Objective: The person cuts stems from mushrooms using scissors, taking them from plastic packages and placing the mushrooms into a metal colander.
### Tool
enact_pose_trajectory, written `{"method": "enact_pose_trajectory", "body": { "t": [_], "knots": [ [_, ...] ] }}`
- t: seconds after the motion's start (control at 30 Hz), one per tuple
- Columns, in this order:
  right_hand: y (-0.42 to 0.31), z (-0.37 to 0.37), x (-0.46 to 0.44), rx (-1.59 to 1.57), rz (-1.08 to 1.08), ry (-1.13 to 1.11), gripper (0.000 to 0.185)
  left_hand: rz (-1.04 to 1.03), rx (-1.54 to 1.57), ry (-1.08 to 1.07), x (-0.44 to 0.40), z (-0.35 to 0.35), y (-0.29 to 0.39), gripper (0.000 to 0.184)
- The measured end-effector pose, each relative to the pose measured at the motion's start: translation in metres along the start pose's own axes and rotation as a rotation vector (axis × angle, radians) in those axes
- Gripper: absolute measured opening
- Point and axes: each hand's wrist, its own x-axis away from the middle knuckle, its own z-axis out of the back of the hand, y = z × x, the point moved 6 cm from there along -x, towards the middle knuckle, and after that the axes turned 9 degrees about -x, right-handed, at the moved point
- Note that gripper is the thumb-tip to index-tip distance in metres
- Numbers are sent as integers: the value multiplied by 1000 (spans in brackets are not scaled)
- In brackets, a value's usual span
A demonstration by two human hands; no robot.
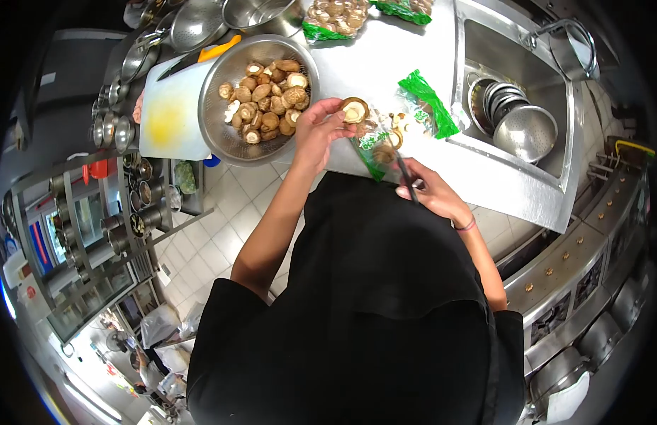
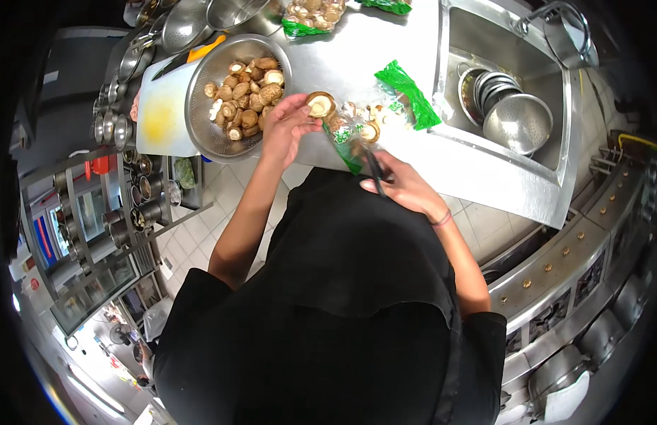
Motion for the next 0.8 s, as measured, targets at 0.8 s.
{"method": "enact_pose_trajectory", "body": {
  "t": [0.8],
  "knots": [
    [-38,-39,-78,-340,30,-145,19,-425,-561,589,24,142,64,21]
  ]
}}
